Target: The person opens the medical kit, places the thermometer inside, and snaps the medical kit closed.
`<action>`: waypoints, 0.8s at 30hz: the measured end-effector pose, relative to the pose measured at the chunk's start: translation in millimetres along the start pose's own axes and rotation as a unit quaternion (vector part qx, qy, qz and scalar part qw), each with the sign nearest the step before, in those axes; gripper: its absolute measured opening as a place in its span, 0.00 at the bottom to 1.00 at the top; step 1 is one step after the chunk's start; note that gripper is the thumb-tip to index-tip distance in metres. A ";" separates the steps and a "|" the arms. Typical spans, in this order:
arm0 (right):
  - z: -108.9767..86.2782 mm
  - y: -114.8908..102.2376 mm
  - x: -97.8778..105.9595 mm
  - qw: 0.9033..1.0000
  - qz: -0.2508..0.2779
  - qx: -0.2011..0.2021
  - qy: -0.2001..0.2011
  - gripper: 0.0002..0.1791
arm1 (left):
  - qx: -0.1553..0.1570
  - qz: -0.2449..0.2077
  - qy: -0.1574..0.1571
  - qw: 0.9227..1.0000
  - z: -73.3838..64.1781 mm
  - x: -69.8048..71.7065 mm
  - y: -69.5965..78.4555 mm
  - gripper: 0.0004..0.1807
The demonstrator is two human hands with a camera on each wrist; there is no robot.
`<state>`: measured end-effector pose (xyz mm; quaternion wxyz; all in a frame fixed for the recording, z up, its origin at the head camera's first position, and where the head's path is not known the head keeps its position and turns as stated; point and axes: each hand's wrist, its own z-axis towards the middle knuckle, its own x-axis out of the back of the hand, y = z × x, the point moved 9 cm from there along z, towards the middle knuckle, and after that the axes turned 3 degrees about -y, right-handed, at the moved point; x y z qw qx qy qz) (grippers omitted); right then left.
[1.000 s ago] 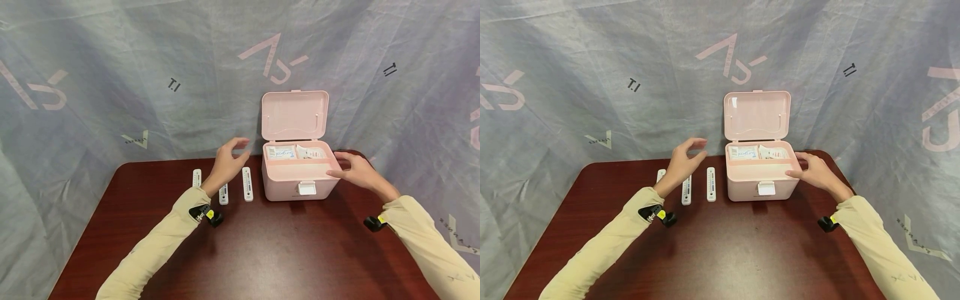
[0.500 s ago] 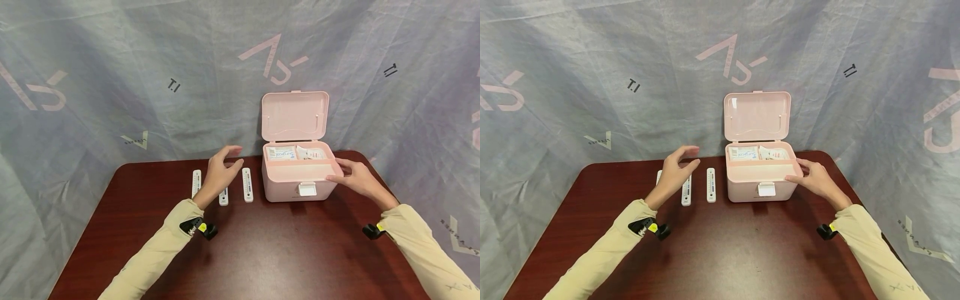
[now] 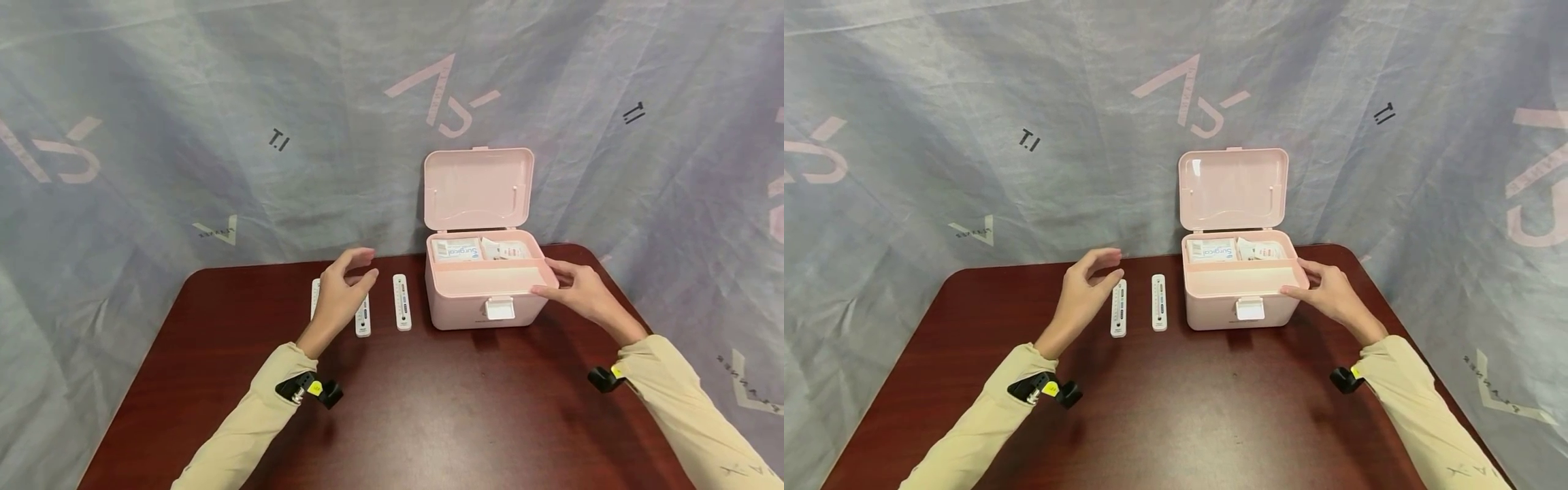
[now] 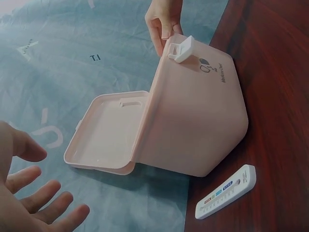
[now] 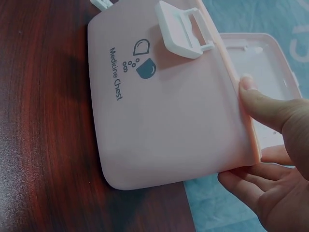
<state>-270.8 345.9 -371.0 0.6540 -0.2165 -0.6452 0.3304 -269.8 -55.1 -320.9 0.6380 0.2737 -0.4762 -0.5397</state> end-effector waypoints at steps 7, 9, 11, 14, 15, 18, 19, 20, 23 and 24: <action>-0.6 2.5 1.2 1.000 -0.004 -0.014 0.010 0.46 | 0.003 0.011 0.014 1.000 -8.2 8.5 -6.1 0.17; -1.2 2.3 0.7 1.000 -0.004 -0.011 0.006 0.46 | 0.006 0.012 0.018 1.000 -9.8 11.2 -7.9 0.17; -1.2 2.2 0.4 1.000 0.000 -0.009 0.005 0.45 | 0.010 0.011 0.022 1.000 -11.3 14.0 -10.9 0.17; -0.8 2.9 0.0 1.000 -0.004 -0.010 0.003 0.46 | 0.016 0.010 0.027 0.999 -13.1 17.4 -15.5 0.17; -0.6 2.9 0.1 1.000 -0.004 -0.010 0.003 0.46 | 0.018 0.009 0.029 0.999 -14.0 18.6 -17.0 0.17; 0.3 3.1 0.3 1.000 -0.007 -0.008 0.005 0.46 | 0.026 0.015 0.037 0.999 -16.6 22.6 -21.6 0.17; 0.6 3.0 0.2 1.000 -0.005 -0.007 0.005 0.45 | 0.028 0.017 0.041 0.999 -17.6 24.2 -23.0 0.17; 0.9 3.0 0.0 1.000 -0.004 -0.006 0.005 0.45 | 0.030 0.018 0.044 0.998 -18.5 25.7 -24.4 0.17; 1.1 2.9 -0.9 1.000 0.000 -0.004 0.005 0.45 | 0.035 0.020 0.050 0.998 -21.0 29.6 -28.8 0.16; 1.2 2.8 -1.5 1.000 0.001 -0.004 0.005 0.45 | 0.035 0.019 0.051 0.998 -21.8 30.7 -29.8 0.16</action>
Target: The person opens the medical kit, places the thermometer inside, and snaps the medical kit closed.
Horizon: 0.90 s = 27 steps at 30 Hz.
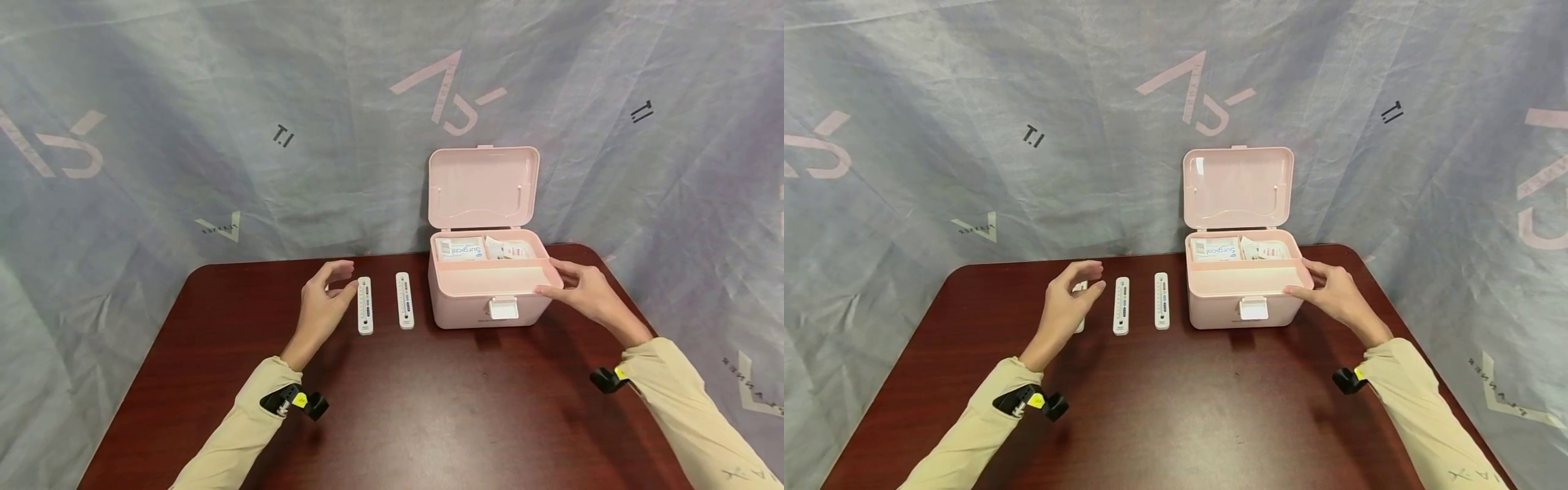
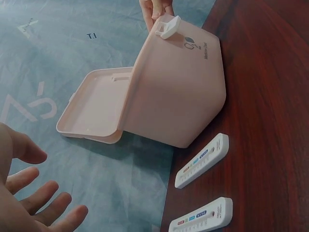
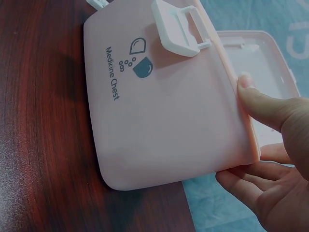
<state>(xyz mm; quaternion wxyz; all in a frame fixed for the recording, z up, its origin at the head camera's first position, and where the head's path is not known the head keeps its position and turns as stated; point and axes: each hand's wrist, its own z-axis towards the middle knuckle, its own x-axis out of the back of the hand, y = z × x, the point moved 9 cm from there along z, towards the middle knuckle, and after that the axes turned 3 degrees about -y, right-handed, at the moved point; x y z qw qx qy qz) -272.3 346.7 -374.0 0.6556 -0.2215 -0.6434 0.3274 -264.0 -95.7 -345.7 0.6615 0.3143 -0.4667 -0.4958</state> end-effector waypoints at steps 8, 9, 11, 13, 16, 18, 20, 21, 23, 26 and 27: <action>-1.7 -3.3 2.2 1.000 0.013 0.004 0.006 0.44 | 0.008 -0.003 0.004 1.000 -2.2 5.8 -10.3 0.17; -1.7 -3.4 2.4 1.000 0.016 0.004 0.006 0.43 | 0.011 -0.003 0.005 1.000 -2.8 6.6 -11.8 0.17; -1.5 -3.4 2.1 1.000 0.018 0.004 0.005 0.43 | 0.015 0.000 0.007 1.000 -4.3 8.4 -14.7 0.17; -1.3 -3.2 1.6 1.000 0.018 0.004 0.004 0.43 | 0.019 0.004 0.008 1.000 -6.0 10.4 -17.1 0.17; -1.2 -2.2 0.9 1.000 0.016 0.003 0.002 0.43 | 0.030 0.008 0.008 1.000 -8.8 13.1 -21.8 0.17; -1.4 -1.3 0.4 1.000 0.014 0.001 0.001 0.44 | 0.036 0.007 0.006 0.999 -10.5 14.3 -25.6 0.16; -1.2 -1.0 0.3 1.000 0.012 0.000 0.000 0.44 | 0.042 0.005 0.006 0.999 -12.0 16.1 -28.8 0.16; -1.3 -1.0 0.3 1.000 0.012 -0.002 -0.001 0.44 | 0.044 0.003 0.006 0.999 -12.6 16.9 -30.5 0.16; -1.6 -1.2 0.6 1.000 0.011 -0.005 -0.001 0.44 | 0.048 0.000 0.009 0.999 -13.7 18.6 -33.7 0.16; -2.2 -1.2 0.7 1.000 0.012 -0.009 0.000 0.45 | 0.052 0.001 0.018 0.998 -15.1 21.0 -38.6 0.16; -2.3 -1.1 0.6 1.000 0.013 -0.009 0.000 0.45 | 0.053 0.003 0.021 0.998 -15.7 21.7 -40.1 0.16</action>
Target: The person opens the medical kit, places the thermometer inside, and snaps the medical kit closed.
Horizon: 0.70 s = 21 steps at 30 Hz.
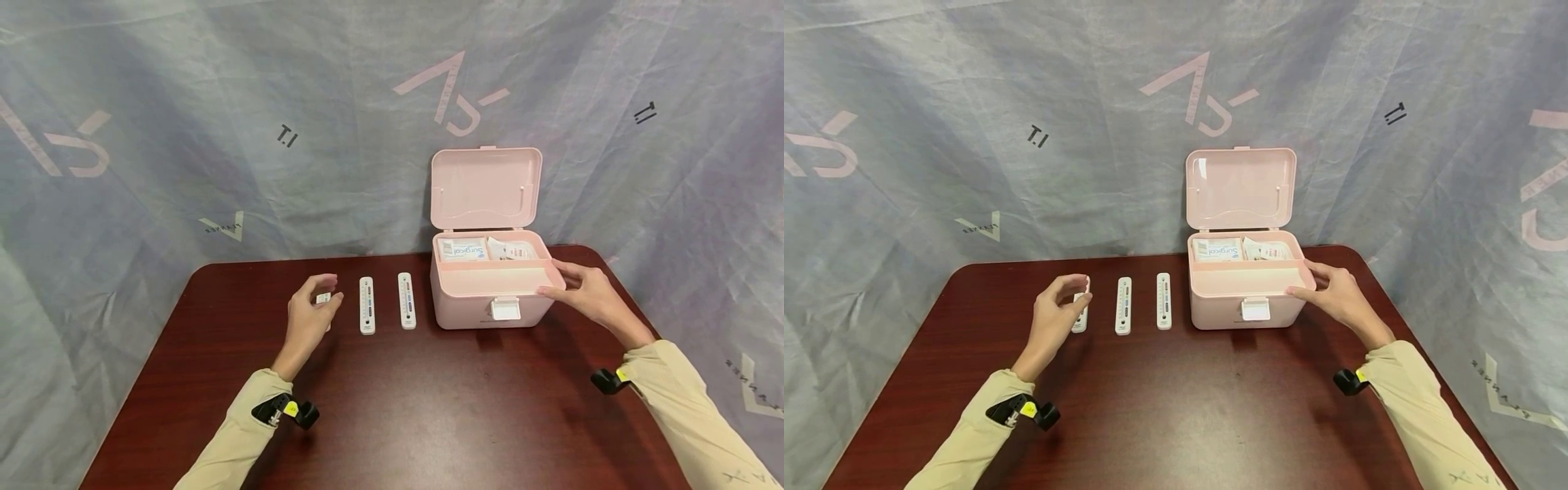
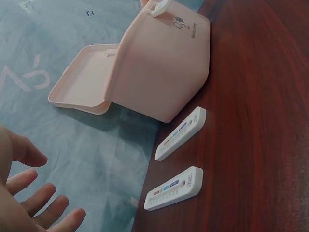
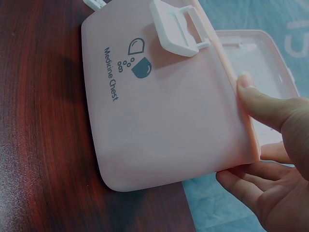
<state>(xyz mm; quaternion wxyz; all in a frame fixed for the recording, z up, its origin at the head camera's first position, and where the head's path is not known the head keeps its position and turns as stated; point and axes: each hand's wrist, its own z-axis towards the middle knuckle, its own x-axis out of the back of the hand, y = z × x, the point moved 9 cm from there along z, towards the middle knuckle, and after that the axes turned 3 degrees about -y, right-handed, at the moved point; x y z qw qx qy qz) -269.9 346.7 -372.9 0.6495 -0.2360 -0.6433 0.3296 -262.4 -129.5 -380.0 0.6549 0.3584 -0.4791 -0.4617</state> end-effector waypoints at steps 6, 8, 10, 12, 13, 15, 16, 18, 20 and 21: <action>0.5 2.7 0.2 1.000 0.002 -0.002 0.005 0.45 | 0.013 0.005 0.012 1.000 -3.0 4.0 -8.2 0.17; 0.8 4.1 0.0 1.000 0.002 -0.006 0.005 0.46 | 0.021 0.002 0.016 1.000 -4.3 5.3 -11.4 0.17; 0.8 4.7 0.0 1.000 0.001 -0.007 0.004 0.46 | 0.029 0.004 0.021 0.999 -5.3 6.7 -14.8 0.17; 0.8 4.9 0.0 1.000 0.001 -0.007 0.004 0.46 | 0.035 0.003 0.026 0.999 -6.1 8.2 -17.9 0.17; 0.8 4.9 0.0 1.000 0.000 -0.007 0.004 0.46 | 0.037 0.002 0.029 0.999 -6.7 8.8 -19.3 0.17; 0.7 4.6 -0.2 1.000 0.000 -0.006 0.004 0.45 | 0.041 0.003 0.035 0.999 -8.0 10.4 -22.0 0.17; 0.6 4.6 -0.3 1.000 -0.001 -0.006 0.004 0.45 | 0.042 0.002 0.037 0.998 -8.7 11.0 -23.2 0.16; 0.5 4.6 -0.4 1.000 0.000 -0.007 0.003 0.45 | 0.045 -0.001 0.041 0.998 -10.0 12.0 -25.1 0.17; 0.3 4.7 -0.3 1.000 0.001 -0.008 0.004 0.45 | 0.049 0.002 0.046 0.998 -11.1 13.0 -27.1 0.17; 0.2 4.8 -0.2 1.000 0.002 -0.008 0.004 0.45 | 0.052 0.002 0.048 0.997 -11.6 13.5 -28.1 0.17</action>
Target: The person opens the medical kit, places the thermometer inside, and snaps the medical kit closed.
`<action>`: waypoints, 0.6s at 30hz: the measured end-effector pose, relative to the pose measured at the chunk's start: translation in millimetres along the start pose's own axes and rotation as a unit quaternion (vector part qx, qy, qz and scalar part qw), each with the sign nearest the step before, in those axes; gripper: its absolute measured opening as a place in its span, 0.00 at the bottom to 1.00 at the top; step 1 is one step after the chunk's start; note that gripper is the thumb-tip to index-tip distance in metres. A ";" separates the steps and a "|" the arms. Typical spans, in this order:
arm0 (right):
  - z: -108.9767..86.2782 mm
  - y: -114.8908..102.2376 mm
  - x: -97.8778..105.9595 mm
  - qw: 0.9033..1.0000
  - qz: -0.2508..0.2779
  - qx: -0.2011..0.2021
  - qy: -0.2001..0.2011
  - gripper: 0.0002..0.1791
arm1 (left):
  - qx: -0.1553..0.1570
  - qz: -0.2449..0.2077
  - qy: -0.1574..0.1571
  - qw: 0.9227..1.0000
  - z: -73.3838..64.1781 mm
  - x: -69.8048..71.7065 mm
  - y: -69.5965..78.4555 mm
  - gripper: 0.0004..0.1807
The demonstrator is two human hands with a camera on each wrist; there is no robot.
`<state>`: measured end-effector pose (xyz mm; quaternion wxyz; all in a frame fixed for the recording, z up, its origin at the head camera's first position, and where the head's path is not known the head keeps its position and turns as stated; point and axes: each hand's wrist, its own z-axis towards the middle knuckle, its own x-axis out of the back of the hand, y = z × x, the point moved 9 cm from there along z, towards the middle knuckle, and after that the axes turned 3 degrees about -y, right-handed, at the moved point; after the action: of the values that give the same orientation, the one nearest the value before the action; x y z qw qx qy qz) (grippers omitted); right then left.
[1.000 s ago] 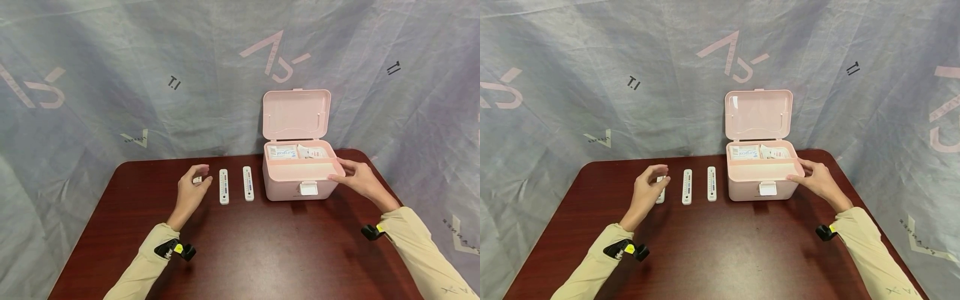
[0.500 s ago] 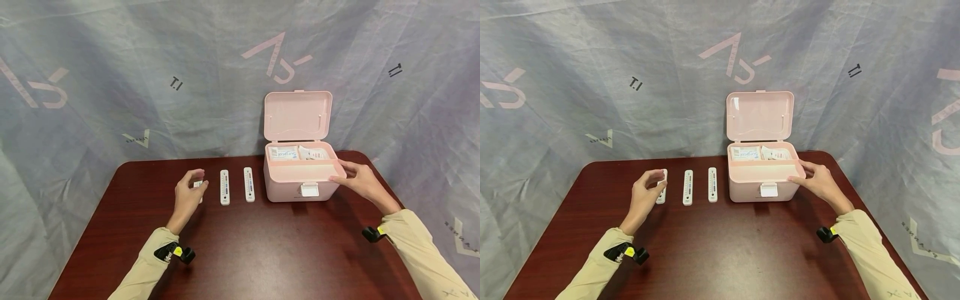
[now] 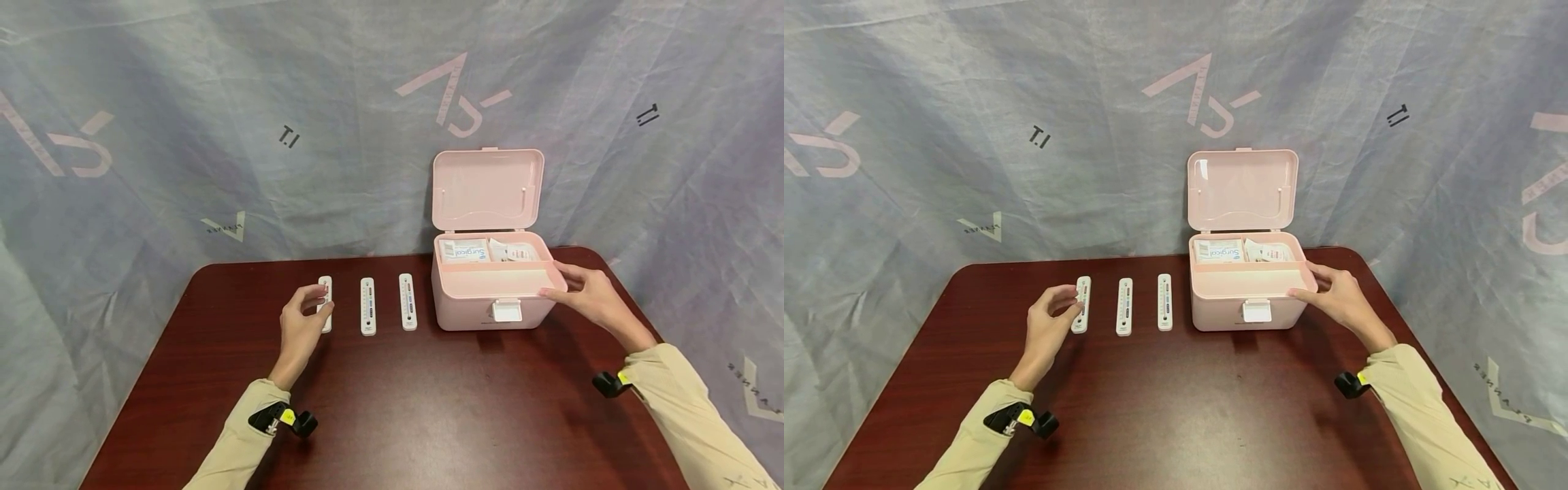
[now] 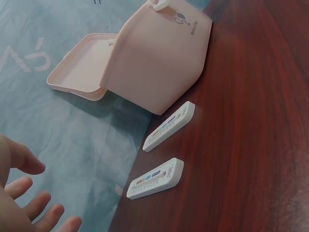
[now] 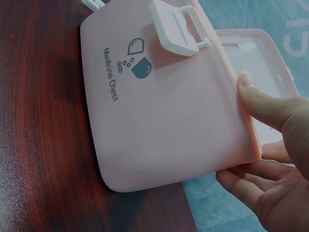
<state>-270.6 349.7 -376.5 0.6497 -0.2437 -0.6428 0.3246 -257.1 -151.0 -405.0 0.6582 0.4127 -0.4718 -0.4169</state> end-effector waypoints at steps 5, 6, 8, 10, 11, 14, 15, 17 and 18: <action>-0.3 -0.1 0.1 1.000 0.000 0.002 0.002 0.45 | 0.019 0.004 0.006 1.000 -1.1 1.7 -8.8 0.18; -0.4 -0.2 0.2 1.000 0.000 0.003 0.003 0.45 | 0.022 0.005 0.008 1.000 -1.0 1.7 -10.6 0.18; -0.5 -0.5 0.3 1.000 0.001 0.005 0.004 0.44 | 0.028 0.003 0.009 1.000 -1.0 1.4 -14.4 0.18; -0.6 -0.8 0.4 1.000 0.001 0.007 0.005 0.44 | 0.031 0.001 0.013 0.999 -1.3 1.5 -17.3 0.18; -0.6 -0.7 0.5 1.000 0.000 0.007 0.006 0.44 | 0.033 0.001 0.015 0.999 -1.5 1.4 -18.7 0.18; -0.7 -0.2 0.5 1.000 -0.001 0.005 0.007 0.44 | 0.041 0.001 0.021 0.999 -3.1 2.0 -23.1 0.18; -0.7 0.1 0.5 1.000 -0.002 0.005 0.008 0.44 | 0.045 0.003 0.024 0.999 -3.8 2.3 -24.4 0.18; -0.6 0.7 0.3 1.000 -0.002 0.004 0.008 0.44 | 0.053 0.007 0.026 0.998 -4.7 2.3 -28.2 0.18; -0.4 0.8 0.1 1.000 0.000 0.005 0.008 0.44 | 0.057 0.008 0.029 0.998 -5.1 2.6 -30.1 0.18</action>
<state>-270.3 350.4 -377.1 0.6562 -0.2431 -0.6359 0.3256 -256.4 -162.0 -433.5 0.6500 0.4577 -0.4790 -0.3723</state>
